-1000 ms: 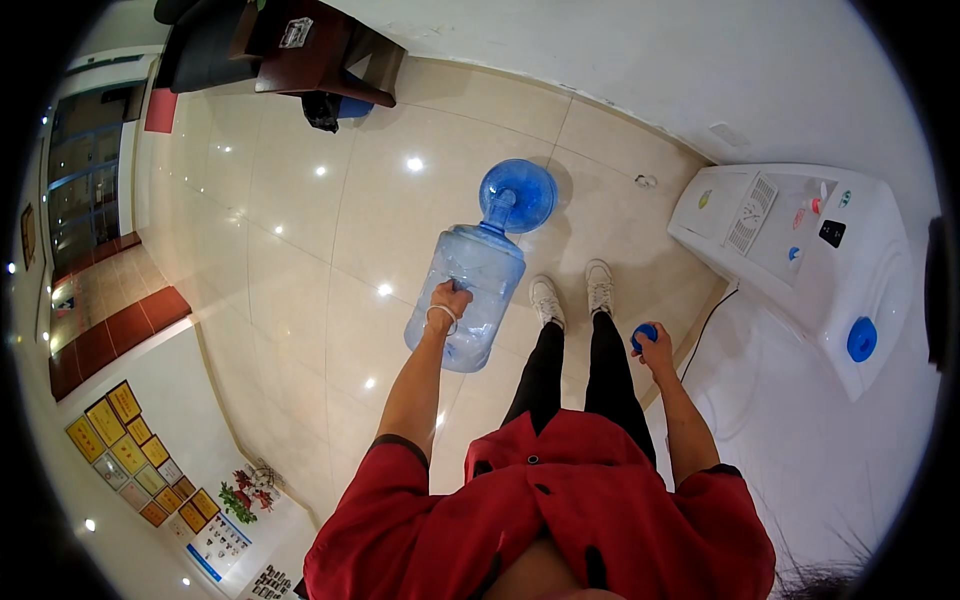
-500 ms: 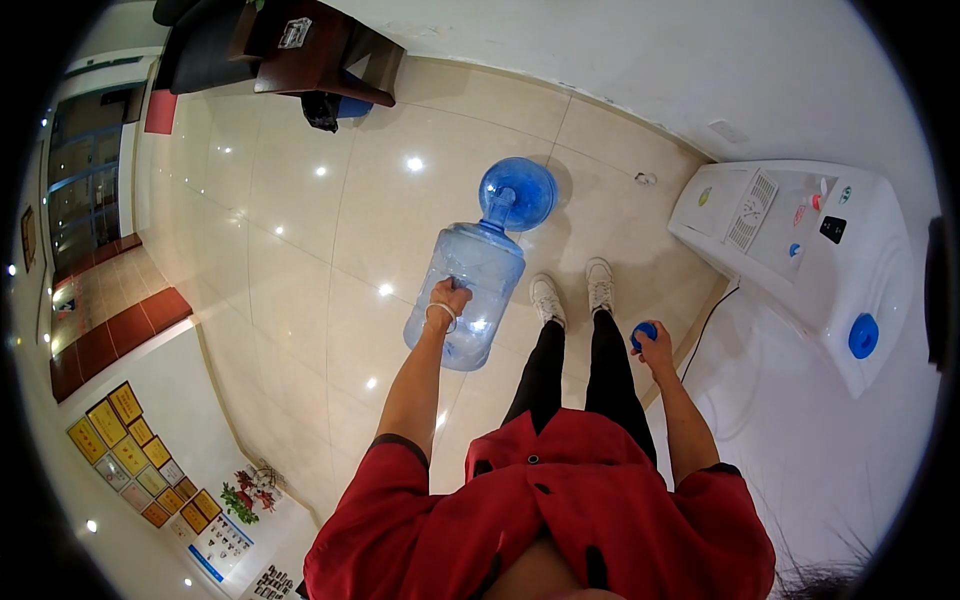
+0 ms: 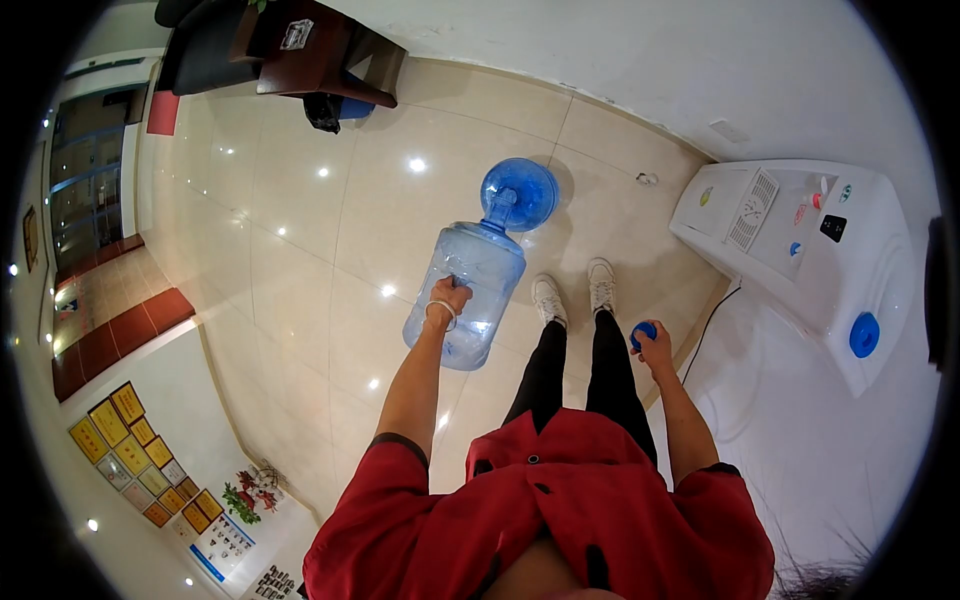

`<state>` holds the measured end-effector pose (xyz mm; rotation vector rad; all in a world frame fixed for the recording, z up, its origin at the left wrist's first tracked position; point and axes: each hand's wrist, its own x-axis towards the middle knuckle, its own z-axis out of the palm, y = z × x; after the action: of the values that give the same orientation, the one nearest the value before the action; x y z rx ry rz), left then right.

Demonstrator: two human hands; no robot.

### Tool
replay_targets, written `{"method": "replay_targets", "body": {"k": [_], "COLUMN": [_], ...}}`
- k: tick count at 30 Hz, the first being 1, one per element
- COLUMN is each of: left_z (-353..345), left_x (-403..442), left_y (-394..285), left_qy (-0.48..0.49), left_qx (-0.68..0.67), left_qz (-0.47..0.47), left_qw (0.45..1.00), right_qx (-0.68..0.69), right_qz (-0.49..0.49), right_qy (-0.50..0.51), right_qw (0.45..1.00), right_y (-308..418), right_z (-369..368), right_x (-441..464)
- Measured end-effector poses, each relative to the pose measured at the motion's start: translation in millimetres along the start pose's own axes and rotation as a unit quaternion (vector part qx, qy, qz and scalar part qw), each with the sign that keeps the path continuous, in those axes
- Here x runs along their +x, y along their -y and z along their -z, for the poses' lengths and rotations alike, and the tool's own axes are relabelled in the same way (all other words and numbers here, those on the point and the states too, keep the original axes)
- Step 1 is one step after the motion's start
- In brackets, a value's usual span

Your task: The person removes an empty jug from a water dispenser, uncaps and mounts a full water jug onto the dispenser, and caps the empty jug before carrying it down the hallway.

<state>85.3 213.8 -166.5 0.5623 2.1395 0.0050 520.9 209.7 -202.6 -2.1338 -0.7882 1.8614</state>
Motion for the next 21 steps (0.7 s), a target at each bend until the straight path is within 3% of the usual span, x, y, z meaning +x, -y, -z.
{"method": "replay_targets", "body": {"k": [21], "left_z": [11], "left_x": [-7], "left_y": [-19], "left_qy": [0.019], "left_qx": [0.023], "left_qz": [0.043], "left_qw": [0.999], "right_qx": [0.012], "right_qz": [-0.001], "right_qy": [0.005], "right_qw": [1.0], "right_y": [-2], "right_z": [3], "right_x": [7]}}
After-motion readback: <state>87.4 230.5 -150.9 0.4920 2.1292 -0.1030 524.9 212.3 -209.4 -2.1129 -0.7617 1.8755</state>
